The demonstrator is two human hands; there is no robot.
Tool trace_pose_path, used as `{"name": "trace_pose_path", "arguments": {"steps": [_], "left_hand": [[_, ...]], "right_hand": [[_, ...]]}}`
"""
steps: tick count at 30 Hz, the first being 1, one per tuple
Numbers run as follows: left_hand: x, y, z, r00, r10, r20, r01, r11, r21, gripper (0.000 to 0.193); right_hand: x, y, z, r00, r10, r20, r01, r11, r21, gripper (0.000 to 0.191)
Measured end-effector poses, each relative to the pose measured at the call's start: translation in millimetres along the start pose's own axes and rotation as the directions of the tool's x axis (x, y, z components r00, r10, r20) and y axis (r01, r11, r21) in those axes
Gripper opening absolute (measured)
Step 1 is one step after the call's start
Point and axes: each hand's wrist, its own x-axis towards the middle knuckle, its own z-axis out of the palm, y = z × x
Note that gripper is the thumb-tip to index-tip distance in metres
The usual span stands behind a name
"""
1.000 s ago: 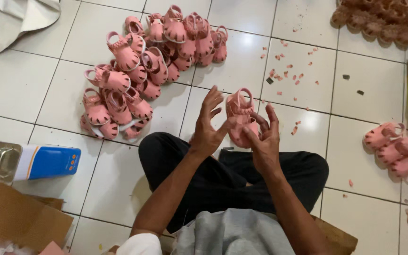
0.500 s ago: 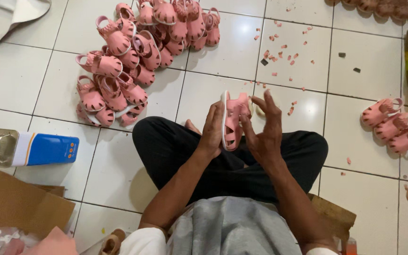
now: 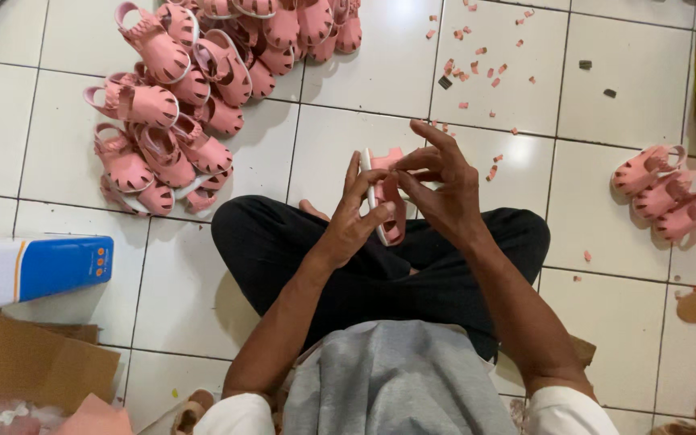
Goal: The person sits on the workshop floor and applies glue from a tin can onto the soles of pink children's sandals using a small cup, then presses and rubs the sole onto the shoe by hand. Finished sandals are placed onto a pile on the floor, and the person picks up the next sandal to repeat the process.
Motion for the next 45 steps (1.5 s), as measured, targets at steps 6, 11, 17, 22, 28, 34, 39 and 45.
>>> {"name": "trace_pose_path", "arguments": {"steps": [6,11,17,22,28,34,39,45], "left_hand": [[15,-24,-20,0.953,-0.300,-0.035,0.259,0.874,-0.410,0.044],[3,-31,-44,0.932,-0.362,-0.027,0.305,0.820,-0.484,0.048],[2,-22,-49,0.945,-0.325,-0.045,0.293,0.897,-0.332,0.050],[3,-14,-47,0.949,-0.315,-0.015,0.292,0.894,-0.339,0.054],[1,-6,-44,0.936,-0.349,0.046,0.336,0.847,-0.413,0.060],[0,4,-43,0.933,-0.357,0.053,0.343,0.832,-0.436,0.057],[-2,11,-42,0.964,-0.250,0.092,0.267,0.893,-0.364,0.057],[-6,25,-32,0.953,-0.253,0.166,0.298,0.883,-0.363,0.055]], "right_hand": [[-7,75,4,0.997,0.051,-0.055,-0.068,0.917,-0.393,0.037],[-38,145,22,0.956,0.228,0.187,0.014,0.599,-0.801,0.060],[-43,169,30,0.955,0.215,0.206,0.037,0.600,-0.799,0.064],[-40,169,30,0.924,0.326,0.200,-0.030,0.583,-0.812,0.056],[-43,180,29,0.942,0.210,0.262,0.089,0.596,-0.798,0.049],[-44,152,14,0.896,0.340,0.286,-0.023,0.679,-0.734,0.036],[-36,73,-7,0.934,0.340,0.112,-0.322,0.934,-0.153,0.027],[-17,9,-14,0.981,-0.047,0.190,0.100,0.954,-0.281,0.050]]}}
